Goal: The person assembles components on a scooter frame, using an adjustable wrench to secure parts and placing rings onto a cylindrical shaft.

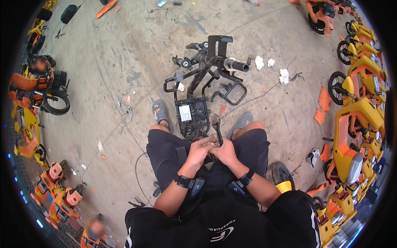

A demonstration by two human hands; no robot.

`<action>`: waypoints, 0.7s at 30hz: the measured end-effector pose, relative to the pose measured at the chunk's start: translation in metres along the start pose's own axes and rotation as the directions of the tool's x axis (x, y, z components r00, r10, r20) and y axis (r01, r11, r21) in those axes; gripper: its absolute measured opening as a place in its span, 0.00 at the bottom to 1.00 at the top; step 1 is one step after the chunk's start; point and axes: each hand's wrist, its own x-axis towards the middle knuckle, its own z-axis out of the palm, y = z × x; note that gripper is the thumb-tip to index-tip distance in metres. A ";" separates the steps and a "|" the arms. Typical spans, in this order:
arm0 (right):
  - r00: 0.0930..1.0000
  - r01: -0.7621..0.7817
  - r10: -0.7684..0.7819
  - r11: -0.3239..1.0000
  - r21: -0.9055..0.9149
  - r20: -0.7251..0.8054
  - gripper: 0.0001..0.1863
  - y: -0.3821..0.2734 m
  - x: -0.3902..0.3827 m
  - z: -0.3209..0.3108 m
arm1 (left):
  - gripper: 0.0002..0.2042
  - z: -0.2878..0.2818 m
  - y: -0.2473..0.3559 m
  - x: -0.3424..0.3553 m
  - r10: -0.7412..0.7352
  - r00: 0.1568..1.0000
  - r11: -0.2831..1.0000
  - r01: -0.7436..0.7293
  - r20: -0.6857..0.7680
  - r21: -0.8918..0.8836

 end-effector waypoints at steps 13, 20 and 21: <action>0.972 0.235 -0.233 0.965 -0.119 0.036 0.33 -0.050 -0.065 -0.019 | 0.15 0.011 0.016 -0.038 0.173 0.984 0.964 -0.180 0.052 0.196; 0.950 0.312 -0.306 0.936 -0.161 0.060 0.43 -0.037 -0.088 -0.017 | 0.15 0.009 -0.003 -0.044 0.216 0.969 0.901 -0.245 0.119 0.358; 0.953 0.304 -0.300 0.939 -0.160 0.048 0.43 -0.032 -0.090 -0.022 | 0.15 0.010 -0.011 -0.038 0.194 0.969 0.935 -0.230 0.152 0.270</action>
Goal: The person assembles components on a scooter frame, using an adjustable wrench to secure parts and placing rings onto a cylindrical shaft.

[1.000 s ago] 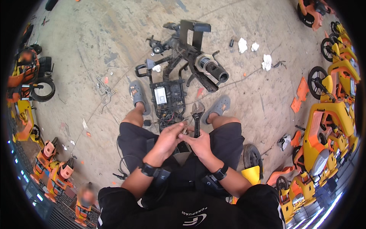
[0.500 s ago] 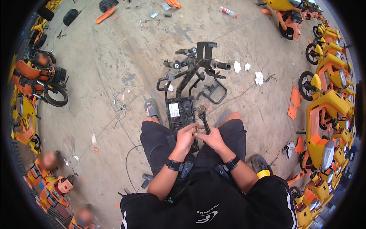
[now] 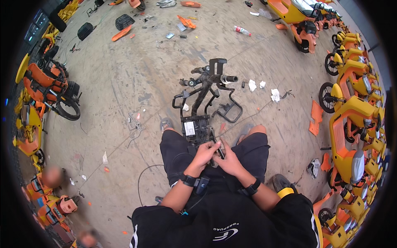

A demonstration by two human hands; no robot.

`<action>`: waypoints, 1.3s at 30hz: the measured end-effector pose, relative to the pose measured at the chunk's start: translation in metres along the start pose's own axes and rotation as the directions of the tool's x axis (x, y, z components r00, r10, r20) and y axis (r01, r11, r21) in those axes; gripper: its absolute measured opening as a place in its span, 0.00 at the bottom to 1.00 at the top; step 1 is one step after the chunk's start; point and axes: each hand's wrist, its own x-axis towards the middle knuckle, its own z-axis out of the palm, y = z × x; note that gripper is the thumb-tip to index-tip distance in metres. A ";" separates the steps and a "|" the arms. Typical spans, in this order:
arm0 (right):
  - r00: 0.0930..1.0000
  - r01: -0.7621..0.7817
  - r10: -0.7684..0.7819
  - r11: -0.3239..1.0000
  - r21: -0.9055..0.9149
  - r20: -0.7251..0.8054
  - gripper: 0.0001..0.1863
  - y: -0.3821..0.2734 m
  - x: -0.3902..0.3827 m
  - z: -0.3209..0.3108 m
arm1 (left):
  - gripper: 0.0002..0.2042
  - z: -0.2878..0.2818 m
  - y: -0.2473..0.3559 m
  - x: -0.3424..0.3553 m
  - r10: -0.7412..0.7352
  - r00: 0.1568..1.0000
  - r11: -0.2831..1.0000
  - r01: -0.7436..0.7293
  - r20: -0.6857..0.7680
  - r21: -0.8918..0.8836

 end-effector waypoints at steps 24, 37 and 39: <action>0.942 -0.191 0.336 0.485 0.854 0.019 0.14 0.040 0.042 -0.046 | 0.10 -0.041 0.063 -0.078 0.011 0.930 0.895 -0.173 -0.367 -0.411; 0.879 0.047 0.460 0.181 0.982 -0.126 0.17 0.028 0.069 -0.094 | 0.12 0.045 0.147 -0.038 -0.007 0.993 0.950 0.044 0.120 -0.310; 0.902 0.113 0.381 0.251 0.961 -0.206 0.17 0.017 0.091 -0.118 | 0.11 0.040 0.132 -0.005 -0.039 0.983 0.893 0.114 0.178 -0.435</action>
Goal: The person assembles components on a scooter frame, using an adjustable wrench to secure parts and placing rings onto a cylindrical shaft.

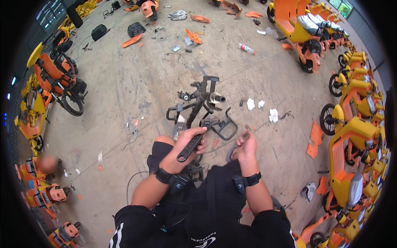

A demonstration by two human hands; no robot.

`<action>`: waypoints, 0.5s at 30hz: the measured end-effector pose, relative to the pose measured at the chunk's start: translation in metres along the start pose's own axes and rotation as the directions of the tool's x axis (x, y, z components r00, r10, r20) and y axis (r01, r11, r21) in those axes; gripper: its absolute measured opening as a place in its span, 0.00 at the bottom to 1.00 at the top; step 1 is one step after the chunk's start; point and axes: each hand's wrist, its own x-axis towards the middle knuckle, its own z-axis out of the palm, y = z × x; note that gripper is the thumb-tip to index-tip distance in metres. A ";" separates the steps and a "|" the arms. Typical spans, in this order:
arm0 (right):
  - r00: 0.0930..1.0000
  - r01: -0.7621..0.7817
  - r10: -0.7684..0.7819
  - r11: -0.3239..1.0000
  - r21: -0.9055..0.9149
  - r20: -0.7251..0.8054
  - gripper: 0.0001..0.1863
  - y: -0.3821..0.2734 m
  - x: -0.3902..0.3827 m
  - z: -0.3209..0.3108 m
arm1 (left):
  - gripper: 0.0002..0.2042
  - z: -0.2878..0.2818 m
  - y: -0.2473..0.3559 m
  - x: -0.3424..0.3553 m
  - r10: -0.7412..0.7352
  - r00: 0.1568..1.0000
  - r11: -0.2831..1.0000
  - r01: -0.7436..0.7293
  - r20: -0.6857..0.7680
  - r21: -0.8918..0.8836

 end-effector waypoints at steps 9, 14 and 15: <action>0.942 0.320 -0.205 0.793 -0.518 0.267 0.19 -0.021 0.058 0.074 | 0.14 -0.032 0.094 0.119 0.465 0.752 0.845 -0.535 -0.467 -0.021; 0.839 0.541 -0.297 0.540 -0.644 0.456 0.25 0.017 0.095 0.086 | 0.12 -0.062 0.092 0.152 0.426 0.760 0.879 -0.476 -0.491 0.026; 0.842 0.533 -0.300 0.588 -0.608 0.448 0.26 0.020 0.103 0.088 | 0.12 -0.066 0.090 0.159 0.459 0.732 0.874 -0.473 -0.504 0.109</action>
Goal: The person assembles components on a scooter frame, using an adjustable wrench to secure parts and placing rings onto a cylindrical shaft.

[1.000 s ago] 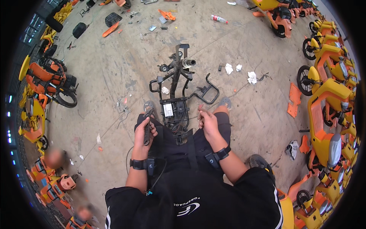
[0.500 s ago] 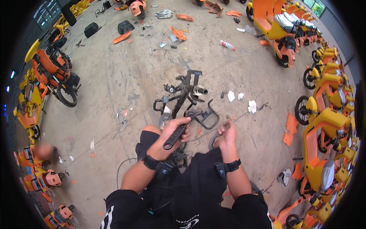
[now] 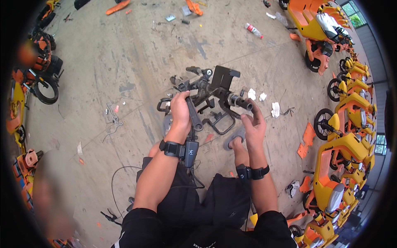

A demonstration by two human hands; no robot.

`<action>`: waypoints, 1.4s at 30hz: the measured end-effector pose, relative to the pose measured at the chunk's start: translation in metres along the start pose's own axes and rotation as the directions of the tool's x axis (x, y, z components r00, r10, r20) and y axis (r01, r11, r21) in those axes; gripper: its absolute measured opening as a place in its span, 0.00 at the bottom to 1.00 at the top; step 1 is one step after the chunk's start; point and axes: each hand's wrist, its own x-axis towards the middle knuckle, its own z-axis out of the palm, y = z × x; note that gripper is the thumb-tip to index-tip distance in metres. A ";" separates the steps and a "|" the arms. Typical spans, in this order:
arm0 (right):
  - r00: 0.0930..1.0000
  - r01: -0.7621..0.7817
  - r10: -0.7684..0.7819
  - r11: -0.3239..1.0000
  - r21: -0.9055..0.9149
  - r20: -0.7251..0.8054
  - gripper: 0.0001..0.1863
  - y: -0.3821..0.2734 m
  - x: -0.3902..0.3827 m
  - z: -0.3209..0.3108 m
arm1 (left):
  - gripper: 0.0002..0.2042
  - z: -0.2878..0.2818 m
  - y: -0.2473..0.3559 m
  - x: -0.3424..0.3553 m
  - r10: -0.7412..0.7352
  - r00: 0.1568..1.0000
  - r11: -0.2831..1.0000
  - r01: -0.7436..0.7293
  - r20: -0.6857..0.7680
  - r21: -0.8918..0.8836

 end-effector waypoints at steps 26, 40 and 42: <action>0.975 0.101 -0.131 0.981 0.168 0.178 0.13 0.038 0.023 -0.036 | 0.13 0.051 0.008 0.057 0.069 0.994 0.990 -0.059 -0.079 0.129; 0.982 0.088 -0.040 0.960 0.264 -0.183 0.21 0.007 0.010 -0.001 | 0.07 0.055 0.008 0.069 0.265 0.963 0.887 -0.260 0.040 0.382; 0.996 0.083 -0.085 0.987 0.136 0.007 0.21 0.015 0.002 -0.017 | 0.07 0.053 0.009 0.068 0.269 0.962 0.886 -0.265 0.042 0.381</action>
